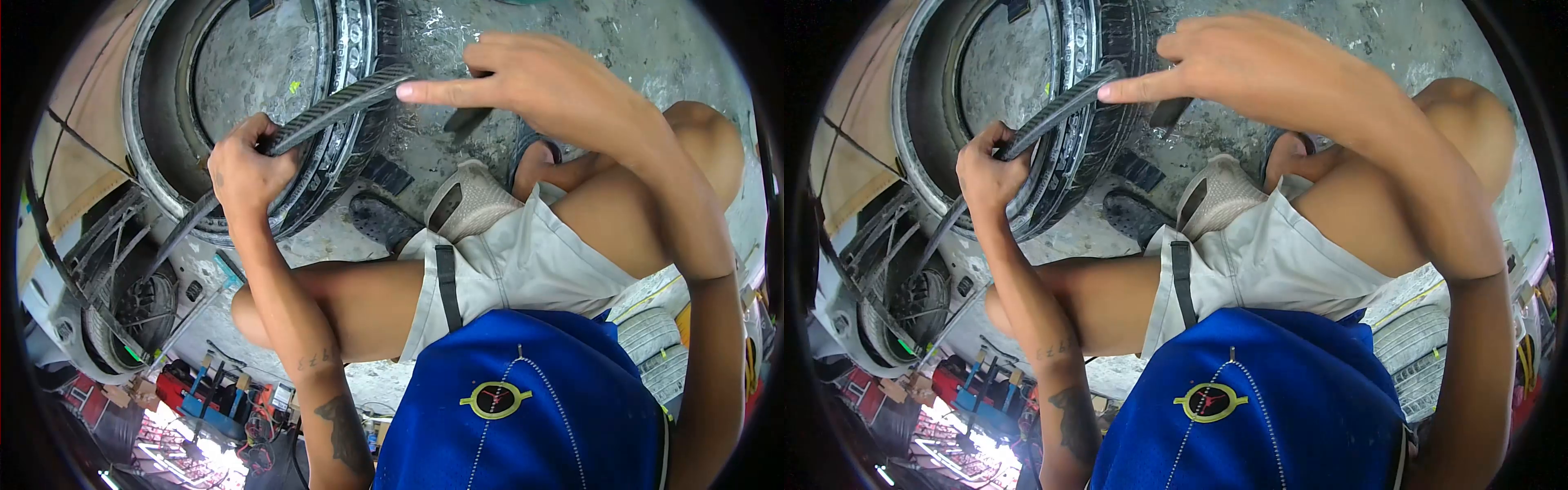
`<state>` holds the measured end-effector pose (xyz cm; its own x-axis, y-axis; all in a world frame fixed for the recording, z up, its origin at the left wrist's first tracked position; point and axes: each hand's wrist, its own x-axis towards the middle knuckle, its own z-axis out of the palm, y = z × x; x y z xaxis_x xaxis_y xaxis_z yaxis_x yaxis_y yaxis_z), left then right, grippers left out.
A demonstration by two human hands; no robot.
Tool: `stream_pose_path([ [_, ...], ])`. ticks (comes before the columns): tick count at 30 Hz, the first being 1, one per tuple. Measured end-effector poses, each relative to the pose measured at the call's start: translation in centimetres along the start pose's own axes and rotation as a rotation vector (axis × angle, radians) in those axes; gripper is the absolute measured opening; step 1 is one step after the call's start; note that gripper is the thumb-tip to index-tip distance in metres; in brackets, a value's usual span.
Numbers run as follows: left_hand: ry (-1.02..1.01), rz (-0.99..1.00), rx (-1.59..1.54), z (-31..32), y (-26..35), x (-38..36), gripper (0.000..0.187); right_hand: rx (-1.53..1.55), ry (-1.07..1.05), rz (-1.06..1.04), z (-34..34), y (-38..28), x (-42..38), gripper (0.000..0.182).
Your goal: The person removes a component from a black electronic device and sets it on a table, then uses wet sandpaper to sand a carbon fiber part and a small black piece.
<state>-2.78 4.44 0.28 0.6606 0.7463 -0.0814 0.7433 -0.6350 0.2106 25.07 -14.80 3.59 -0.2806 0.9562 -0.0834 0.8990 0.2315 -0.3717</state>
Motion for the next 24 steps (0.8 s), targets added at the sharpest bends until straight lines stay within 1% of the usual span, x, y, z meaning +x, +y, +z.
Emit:
stream_pose_path([
  [1,0.005,0.029,0.000,-0.1,-0.1,0.0,0.025,0.011,0.007,0.006,0.2,0.5,-0.1,0.081],
  [3,-0.006,0.034,-0.020,-0.1,-0.2,0.0,0.024,-0.039,0.033,-0.060,0.2,2.0,-0.1,0.069],
  [4,-0.009,0.029,-0.049,-0.2,-0.4,0.1,0.023,-0.027,0.046,-0.054,-0.2,2.3,-0.3,0.069],
  [6,-0.018,0.029,-0.029,-0.2,-0.8,0.2,0.022,-0.103,-0.046,0.031,-1.7,3.1,-0.6,0.051],
  [7,-0.036,0.023,-0.069,-0.2,-1.1,0.2,0.023,-0.090,-0.028,0.032,-2.3,3.2,-0.8,0.051],
  [9,-0.057,0.019,-0.140,-0.2,-2.2,0.2,0.024,-0.159,-0.079,0.155,-3.5,3.3,-1.3,0.057],
  [10,-0.062,0.012,-0.125,-0.7,-2.3,0.1,0.026,-0.146,-0.051,0.151,-4.2,3.4,-1.4,0.057],
  [12,-0.044,-0.011,-0.192,-2.1,-2.0,-0.2,0.028,-0.155,-0.063,0.145,-5.0,3.4,-1.8,0.056],
  [13,0.011,0.044,-0.217,-2.7,-2.1,-0.6,0.028,-0.141,-0.037,0.139,-4.8,3.5,-2.0,0.056],
  [14,0.026,-0.026,-0.196,-3.6,-1.4,-0.9,0.025,-0.111,0.021,0.114,-4.5,3.6,-2.4,0.055],
  [16,0.131,0.011,-0.279,-4.4,-1.4,-1.6,0.021,-0.055,0.135,0.059,-3.6,4.0,-3.0,0.054],
  [17,0.143,0.007,-0.310,-5.0,-1.7,-2.0,0.020,-0.027,0.189,0.027,-3.2,4.1,-3.2,0.054],
  [18,0.172,0.001,-0.337,-5.4,-1.9,-2.5,0.024,0.001,0.241,-0.007,-2.8,4.0,-3.2,0.054],
  [19,0.186,0.009,-0.360,-5.8,-2.0,-3.0,0.028,0.001,0.260,-0.037,-2.4,3.7,-2.9,0.042],
  [21,0.238,0.053,-0.405,-6.3,-2.5,-3.9,0.037,0.018,0.261,-0.053,-3.2,2.7,-2.9,0.045],
  [23,0.295,0.055,-0.392,-6.7,-2.4,-4.6,0.027,0.031,0.254,-0.066,-3.4,1.7,-2.6,0.049],
  [24,0.324,0.053,-0.400,-6.9,-2.3,-4.9,0.023,0.046,0.296,-0.078,-3.3,1.2,-2.3,0.054],
])
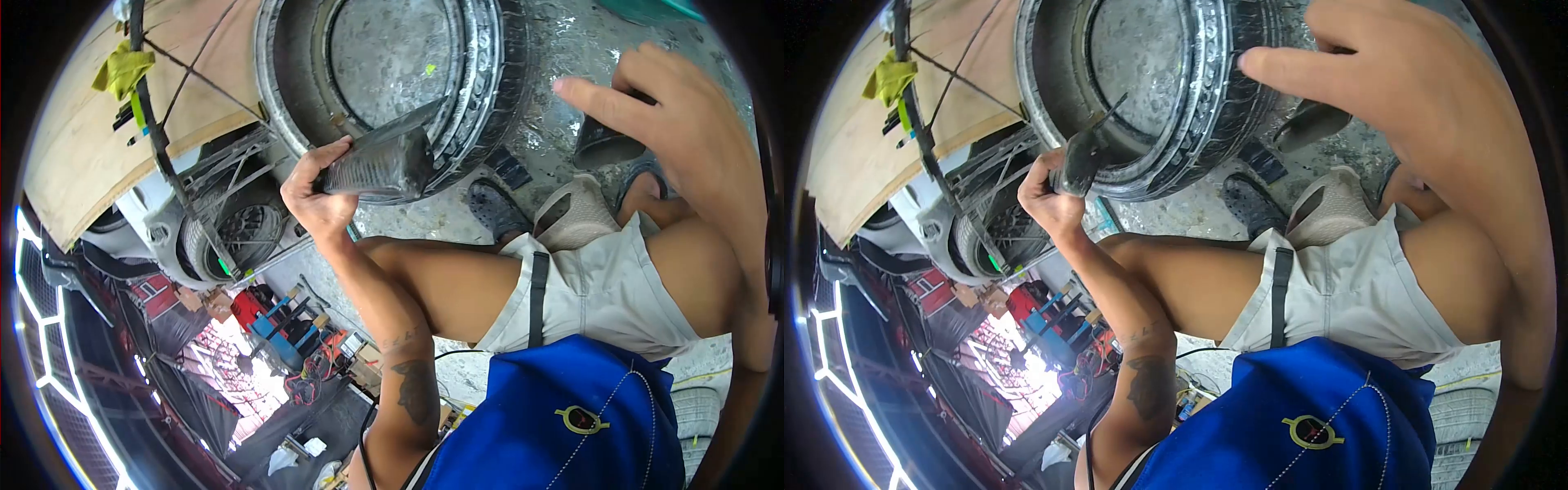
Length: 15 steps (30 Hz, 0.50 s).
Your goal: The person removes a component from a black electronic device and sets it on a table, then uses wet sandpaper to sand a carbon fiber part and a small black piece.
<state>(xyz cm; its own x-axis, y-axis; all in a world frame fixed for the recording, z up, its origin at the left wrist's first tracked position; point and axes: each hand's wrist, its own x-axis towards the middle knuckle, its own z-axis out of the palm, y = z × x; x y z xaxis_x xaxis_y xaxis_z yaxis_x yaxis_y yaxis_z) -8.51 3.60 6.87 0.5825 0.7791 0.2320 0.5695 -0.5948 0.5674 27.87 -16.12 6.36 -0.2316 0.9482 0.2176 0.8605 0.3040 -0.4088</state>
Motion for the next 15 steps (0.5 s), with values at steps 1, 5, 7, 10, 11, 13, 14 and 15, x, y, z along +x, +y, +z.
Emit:
stream_pose_path([
  [1,0.004,0.000,0.013,-0.3,0.2,-0.2,0.023,0.016,0.042,-0.010,0.3,-0.5,0.2,0.060],
  [5,0.054,0.050,-0.017,-1.4,0.4,-0.7,0.014,0.129,0.156,-0.119,2.0,-3.0,1.5,0.067],
  [7,0.099,0.101,-0.043,-1.2,0.6,-0.8,0.011,0.266,0.197,-0.132,3.5,-5.5,2.2,0.067],
  [10,0.189,-0.205,-0.222,-1.2,1.0,-1.3,0.014,0.422,0.298,-0.212,2.0,-7.5,4.4,0.069],
  [11,0.222,-0.196,-0.208,-1.0,1.2,-1.7,0.015,0.343,0.239,-0.214,1.4,-8.3,4.7,0.070],
  [13,0.215,-0.205,-0.192,-1.2,1.1,-1.7,0.015,0.344,0.172,-0.170,2.2,-8.9,4.5,0.070],
  [14,0.211,-0.218,-0.179,-1.3,1.0,-1.7,0.015,0.346,0.177,-0.172,2.9,-8.6,4.5,0.070],
  [15,0.188,-0.132,-0.076,-1.5,1.0,-1.7,0.015,0.303,0.278,-0.166,3.6,-8.3,4.6,0.069],
])
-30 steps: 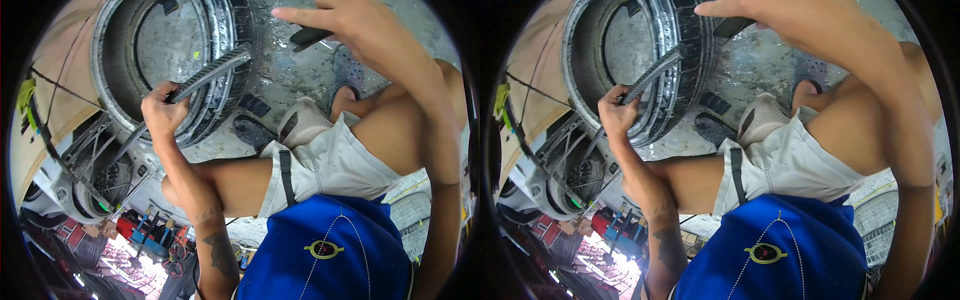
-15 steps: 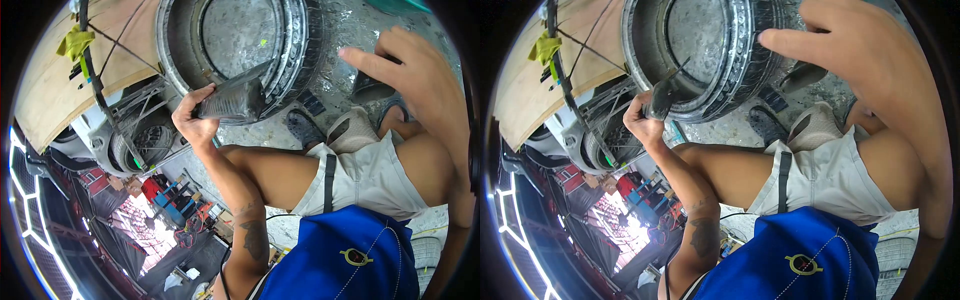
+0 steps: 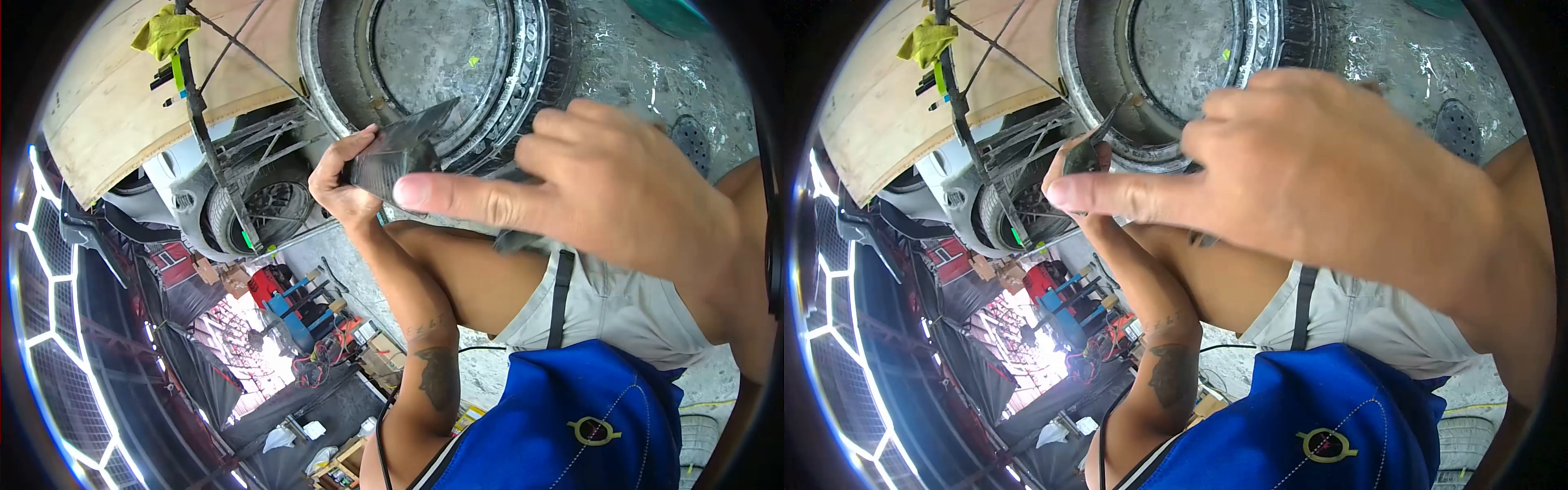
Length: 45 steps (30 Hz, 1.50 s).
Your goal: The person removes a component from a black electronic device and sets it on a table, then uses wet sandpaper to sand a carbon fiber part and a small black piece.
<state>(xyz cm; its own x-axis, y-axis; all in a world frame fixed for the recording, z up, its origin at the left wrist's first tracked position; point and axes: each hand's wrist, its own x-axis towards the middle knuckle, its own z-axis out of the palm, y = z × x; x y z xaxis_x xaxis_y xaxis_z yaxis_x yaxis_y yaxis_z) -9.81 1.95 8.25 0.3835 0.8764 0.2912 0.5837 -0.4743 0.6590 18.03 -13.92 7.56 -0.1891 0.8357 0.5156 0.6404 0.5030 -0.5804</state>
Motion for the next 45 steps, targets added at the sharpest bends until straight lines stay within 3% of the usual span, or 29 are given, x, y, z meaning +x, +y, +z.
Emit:
stream_pose_path([
  [1,-0.055,0.147,0.037,-0.3,0.1,0.2,0.016,-0.050,0.096,-0.016,0.3,0.4,-0.1,0.068],
  [3,-0.045,0.220,0.085,-0.6,0.3,0.3,0.016,-0.055,0.069,-0.016,0.0,1.0,-0.4,0.065],
  [9,0.054,0.141,0.058,-1.5,-0.7,0.2,0.020,-0.048,-0.012,-0.018,-1.3,2.1,-0.7,0.057],
  [16,0.096,0.125,0.049,-1.6,-0.4,0.0,0.018,0.375,0.077,0.136,-1.8,2.7,-0.8,0.046],
  [19,0.009,0.218,0.134,-1.3,0.2,0.4,0.017,0.395,0.095,0.173,-1.9,3.4,-1.4,0.050],
  [23,0.024,0.150,0.079,3.2,-0.6,0.9,0.020,0.266,0.132,0.198,-5.5,3.6,0.4,0.041],
  [27,0.013,0.336,0.400,9.3,-1.6,0.3,0.045,0.566,0.291,1.299,-8.8,3.1,7.3,0.040],
  [29,-0.094,0.263,0.500,11.2,-1.8,-0.3,0.055,0.703,0.428,1.843,-9.7,3.3,9.2,0.041],
  [30,-0.129,0.250,0.531,12.0,-2.3,-0.6,0.057,0.677,0.435,1.836,-9.0,4.5,6.2,0.041],
  [32,-0.156,0.240,0.544,12.9,-2.2,-0.7,0.061,0.921,0.320,0.786,-6.6,7.8,-3.0,0.036],
  [34,-0.202,0.146,0.534,12.6,-1.1,-0.7,0.080,0.997,0.315,0.823,-6.3,7.2,-2.8,0.035],
  [37,-0.207,0.167,0.467,11.8,0.7,-0.6,0.095,1.143,0.238,0.843,-5.7,7.4,-3.1,0.038],
  [39,-0.207,0.170,0.445,11.1,2.9,-0.5,0.095,1.445,0.230,0.908,-5.1,6.7,-2.8,0.030],
  [41,-0.213,0.175,0.030,10.7,4.7,-0.4,0.095,1.522,0.172,0.924,-4.3,6.5,-3.0,0.031],
  [42,-0.219,0.165,-0.126,10.6,5.3,-0.7,0.087,1.570,0.135,0.958,-3.9,6.1,-3.0,0.031],
  [43,-0.216,0.161,-0.120,10.7,6.0,-0.8,0.087,1.619,0.096,0.992,-3.4,5.7,-3.0,0.032],
  [45,-0.265,0.156,-0.576,11.2,7.3,-1.2,0.077,1.621,0.046,1.016,-2.4,5.4,-3.1,0.035],
])
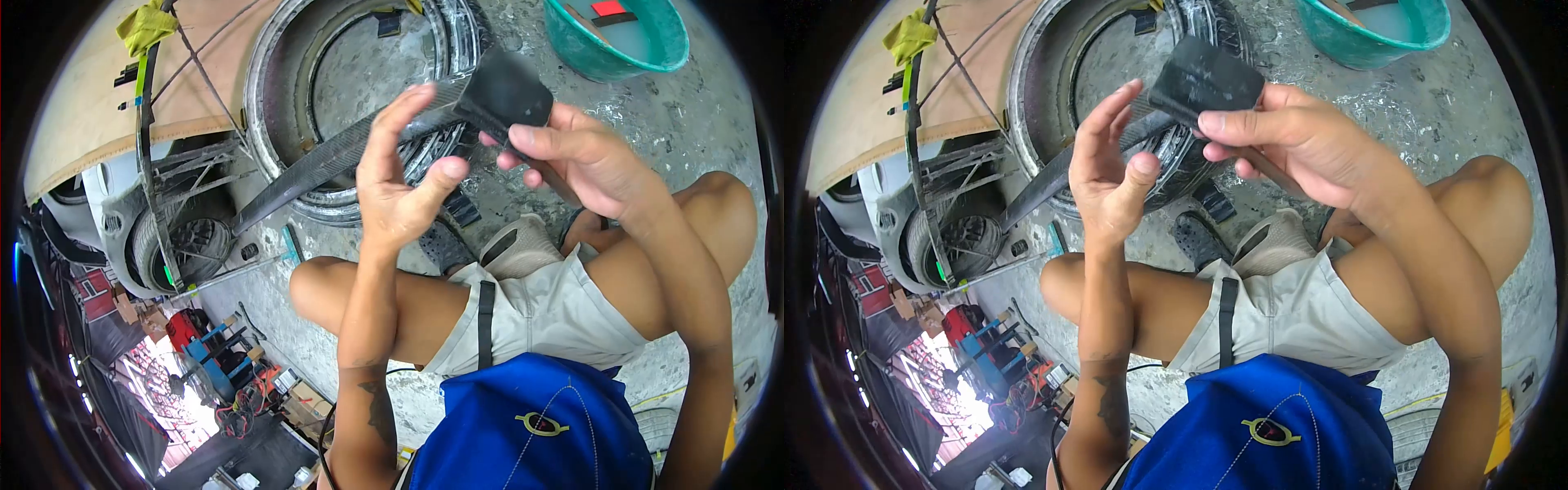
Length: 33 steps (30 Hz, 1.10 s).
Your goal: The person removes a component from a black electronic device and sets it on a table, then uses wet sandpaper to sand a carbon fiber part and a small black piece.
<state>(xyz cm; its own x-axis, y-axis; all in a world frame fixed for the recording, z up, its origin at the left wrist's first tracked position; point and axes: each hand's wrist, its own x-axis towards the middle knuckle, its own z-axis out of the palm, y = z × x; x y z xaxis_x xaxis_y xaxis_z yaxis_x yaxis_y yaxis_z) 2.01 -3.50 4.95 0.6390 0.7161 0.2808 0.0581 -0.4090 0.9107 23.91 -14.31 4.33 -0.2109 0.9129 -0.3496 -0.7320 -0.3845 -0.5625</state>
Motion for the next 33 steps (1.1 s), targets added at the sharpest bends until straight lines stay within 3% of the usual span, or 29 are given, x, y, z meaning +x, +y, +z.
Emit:
stream_pose_path([
  [1,0.031,0.042,-0.068,0.7,0.2,0.0,0.059,-0.008,-0.003,0.032,0.3,0.4,0.1,0.036],
  [2,0.036,0.039,-0.065,0.8,0.5,-0.2,0.059,-0.018,-0.005,0.064,0.6,0.7,0.2,0.037],
  [5,0.082,-0.131,-0.028,1.2,0.9,-0.6,0.035,-0.035,-0.004,0.108,1.0,1.0,0.2,0.041],
  [12,0.004,-0.308,-0.209,-0.6,1.7,-1.2,0.033,0.009,-0.036,0.147,0.7,0.8,-0.2,0.041],
  [25,0.081,-0.093,-0.014,0.5,1.0,-0.9,0.023,-0.054,0.037,0.112,1.3,1.1,-0.4,0.035],
  [29,0.116,-0.080,-0.036,0.8,1.1,-1.2,0.020,-0.080,0.057,0.106,1.3,1.4,-0.3,0.035],
  [33,0.163,-0.194,-0.044,0.9,1.6,-1.3,0.017,-0.110,0.066,0.087,1.6,1.5,-0.4,0.037],
])
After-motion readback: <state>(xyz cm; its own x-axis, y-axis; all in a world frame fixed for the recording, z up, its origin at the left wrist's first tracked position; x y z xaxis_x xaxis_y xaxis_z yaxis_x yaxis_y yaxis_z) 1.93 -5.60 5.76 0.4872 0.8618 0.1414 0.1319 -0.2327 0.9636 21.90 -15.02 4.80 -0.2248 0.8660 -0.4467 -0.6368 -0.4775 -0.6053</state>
